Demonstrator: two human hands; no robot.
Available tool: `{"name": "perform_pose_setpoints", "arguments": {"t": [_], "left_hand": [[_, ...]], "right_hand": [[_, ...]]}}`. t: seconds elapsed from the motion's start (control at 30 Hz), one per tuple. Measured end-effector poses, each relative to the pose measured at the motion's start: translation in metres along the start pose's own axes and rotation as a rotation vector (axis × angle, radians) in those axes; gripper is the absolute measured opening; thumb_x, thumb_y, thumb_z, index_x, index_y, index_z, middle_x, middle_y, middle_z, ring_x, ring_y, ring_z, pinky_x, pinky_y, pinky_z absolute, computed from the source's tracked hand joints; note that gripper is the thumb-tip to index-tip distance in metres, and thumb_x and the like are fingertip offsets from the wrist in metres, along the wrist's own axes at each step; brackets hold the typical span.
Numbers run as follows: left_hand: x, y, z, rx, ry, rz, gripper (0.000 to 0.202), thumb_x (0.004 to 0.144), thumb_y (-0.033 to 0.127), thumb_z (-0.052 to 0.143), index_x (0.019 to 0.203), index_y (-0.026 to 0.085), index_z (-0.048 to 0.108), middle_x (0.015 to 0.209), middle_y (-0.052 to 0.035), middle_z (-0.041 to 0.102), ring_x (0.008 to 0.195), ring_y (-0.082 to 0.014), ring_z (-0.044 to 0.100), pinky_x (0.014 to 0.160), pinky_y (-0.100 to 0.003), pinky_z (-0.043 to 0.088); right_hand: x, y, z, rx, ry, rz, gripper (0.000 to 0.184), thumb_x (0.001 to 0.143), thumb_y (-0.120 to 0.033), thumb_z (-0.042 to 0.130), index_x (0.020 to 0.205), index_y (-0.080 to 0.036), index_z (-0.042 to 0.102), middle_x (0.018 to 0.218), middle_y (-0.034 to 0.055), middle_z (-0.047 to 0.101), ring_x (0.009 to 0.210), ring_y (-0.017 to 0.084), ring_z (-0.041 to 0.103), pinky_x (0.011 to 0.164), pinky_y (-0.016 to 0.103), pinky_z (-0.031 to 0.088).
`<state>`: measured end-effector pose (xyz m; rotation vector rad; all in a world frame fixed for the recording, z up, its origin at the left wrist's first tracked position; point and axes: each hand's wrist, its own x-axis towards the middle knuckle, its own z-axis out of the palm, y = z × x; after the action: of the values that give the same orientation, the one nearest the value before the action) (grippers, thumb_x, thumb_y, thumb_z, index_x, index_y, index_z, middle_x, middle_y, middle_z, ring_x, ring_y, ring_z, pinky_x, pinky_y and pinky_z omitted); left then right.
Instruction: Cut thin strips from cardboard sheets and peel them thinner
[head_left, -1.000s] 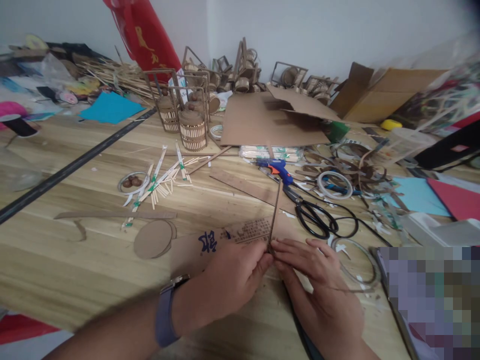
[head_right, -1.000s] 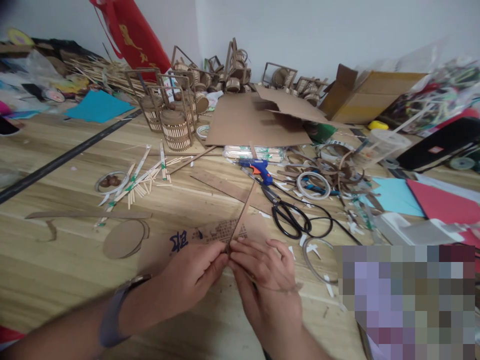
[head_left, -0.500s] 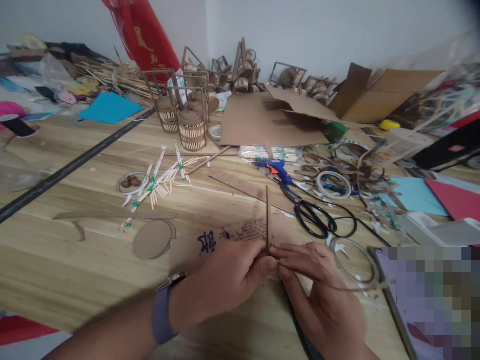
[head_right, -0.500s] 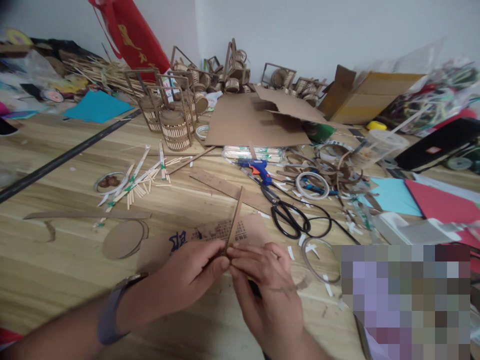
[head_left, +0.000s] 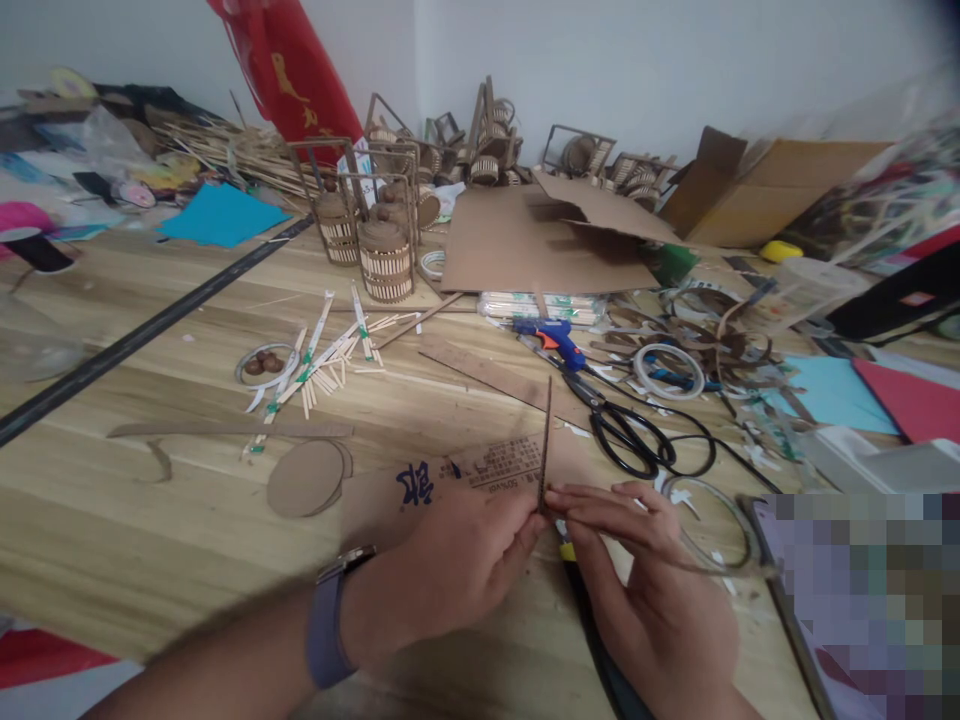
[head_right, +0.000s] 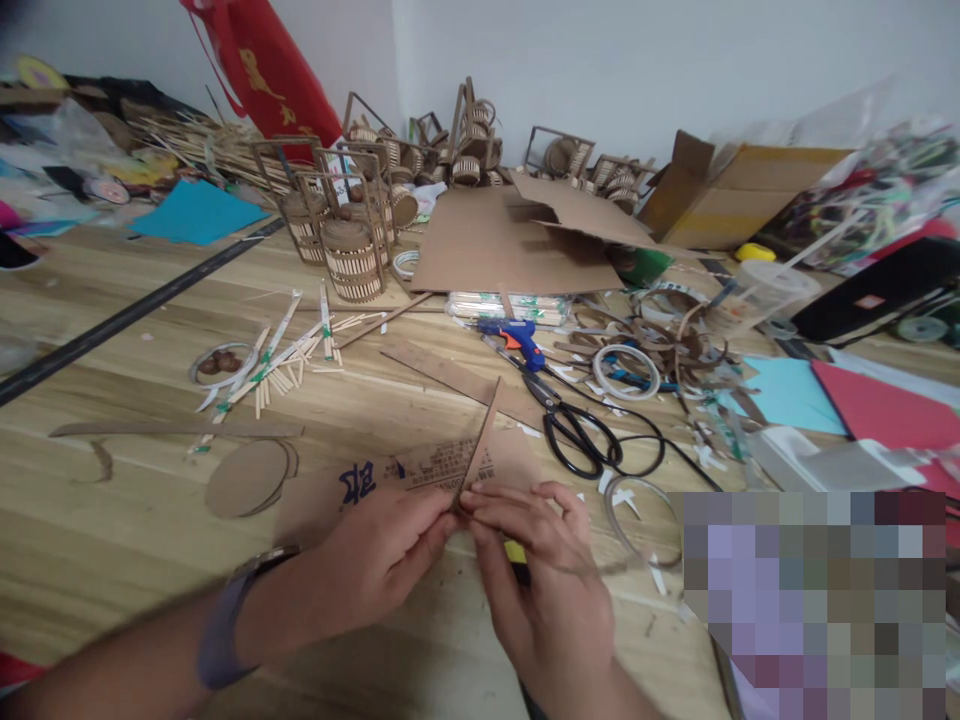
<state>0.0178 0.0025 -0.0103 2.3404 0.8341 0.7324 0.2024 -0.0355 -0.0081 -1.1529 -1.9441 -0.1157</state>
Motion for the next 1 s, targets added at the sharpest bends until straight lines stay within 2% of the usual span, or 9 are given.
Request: {"name": "perform_pose_setpoints", "arguments": {"t": [0.17, 0.27, 0.37, 0.53, 0.8, 0.93, 1.0], "left_hand": [[0.000, -0.001, -0.003, -0.021, -0.002, 0.046, 0.034, 0.109, 0.030, 0.032, 0.092, 0.018, 0.059, 0.082, -0.0046, 0.069, 0.073, -0.0183, 0.066, 0.065, -0.027, 0.043], [0.001, -0.002, -0.003, -0.078, -0.015, -0.041, 0.034, 0.109, 0.035, 0.035, 0.088, 0.019, 0.056, 0.078, -0.0017, 0.067, 0.069, -0.0164, 0.065, 0.061, -0.026, 0.041], [0.001, -0.001, -0.002, -0.071, -0.031, -0.113, 0.038, 0.109, 0.040, 0.033, 0.086, 0.020, 0.055, 0.079, -0.0029, 0.068, 0.070, -0.0178, 0.066, 0.061, -0.027, 0.042], [0.003, 0.004, -0.002, 0.001, -0.021, -0.114, 0.030, 0.108, 0.029, 0.033, 0.091, 0.020, 0.057, 0.085, -0.0049, 0.071, 0.075, -0.0201, 0.068, 0.066, -0.029, 0.044], [0.000, 0.006, -0.006, 0.020, -0.004, 0.006, 0.025, 0.106, 0.024, 0.035, 0.098, 0.019, 0.058, 0.087, -0.0053, 0.071, 0.078, -0.0201, 0.068, 0.069, -0.029, 0.045], [0.001, 0.005, -0.012, -0.003, -0.028, 0.058, 0.029, 0.106, 0.024, 0.036, 0.087, 0.020, 0.057, 0.076, -0.0019, 0.068, 0.067, -0.0168, 0.064, 0.061, -0.027, 0.040], [0.002, 0.005, -0.013, -0.003, -0.032, 0.036, 0.031, 0.106, 0.026, 0.037, 0.082, 0.020, 0.056, 0.072, -0.0009, 0.067, 0.063, -0.0160, 0.063, 0.057, -0.027, 0.038]], "right_hand": [[0.000, 0.001, -0.002, 0.143, 0.002, 0.094, 0.009, 0.099, -0.017, 0.057, 0.101, -0.024, 0.061, 0.092, 0.0014, 0.079, 0.087, 0.018, 0.076, 0.086, 0.036, 0.050], [0.000, 0.000, -0.002, 0.144, 0.006, 0.025, 0.013, 0.096, -0.012, 0.058, 0.103, -0.023, 0.060, 0.091, 0.0018, 0.079, 0.088, 0.018, 0.076, 0.088, 0.036, 0.049], [0.002, -0.001, -0.001, 0.060, -0.010, -0.053, 0.013, 0.095, -0.011, 0.059, 0.101, -0.022, 0.060, 0.090, 0.0023, 0.080, 0.088, 0.018, 0.076, 0.089, 0.037, 0.048], [0.002, 0.000, 0.000, -0.052, -0.002, -0.106, 0.009, 0.098, -0.017, 0.059, 0.106, -0.021, 0.062, 0.093, 0.0059, 0.080, 0.089, 0.020, 0.076, 0.089, 0.038, 0.048], [0.002, -0.002, -0.005, 0.058, 0.008, -0.016, 0.018, 0.094, -0.009, 0.057, 0.103, -0.024, 0.060, 0.090, 0.0015, 0.081, 0.084, 0.019, 0.077, 0.086, 0.038, 0.049], [0.002, 0.000, -0.006, 0.147, 0.000, 0.064, 0.015, 0.096, -0.013, 0.057, 0.101, -0.027, 0.061, 0.087, 0.0005, 0.080, 0.082, 0.020, 0.077, 0.083, 0.039, 0.053], [0.002, 0.000, -0.006, 0.168, 0.003, 0.048, 0.016, 0.095, -0.012, 0.058, 0.102, -0.026, 0.061, 0.088, 0.0010, 0.080, 0.084, 0.020, 0.077, 0.084, 0.040, 0.053]]}}
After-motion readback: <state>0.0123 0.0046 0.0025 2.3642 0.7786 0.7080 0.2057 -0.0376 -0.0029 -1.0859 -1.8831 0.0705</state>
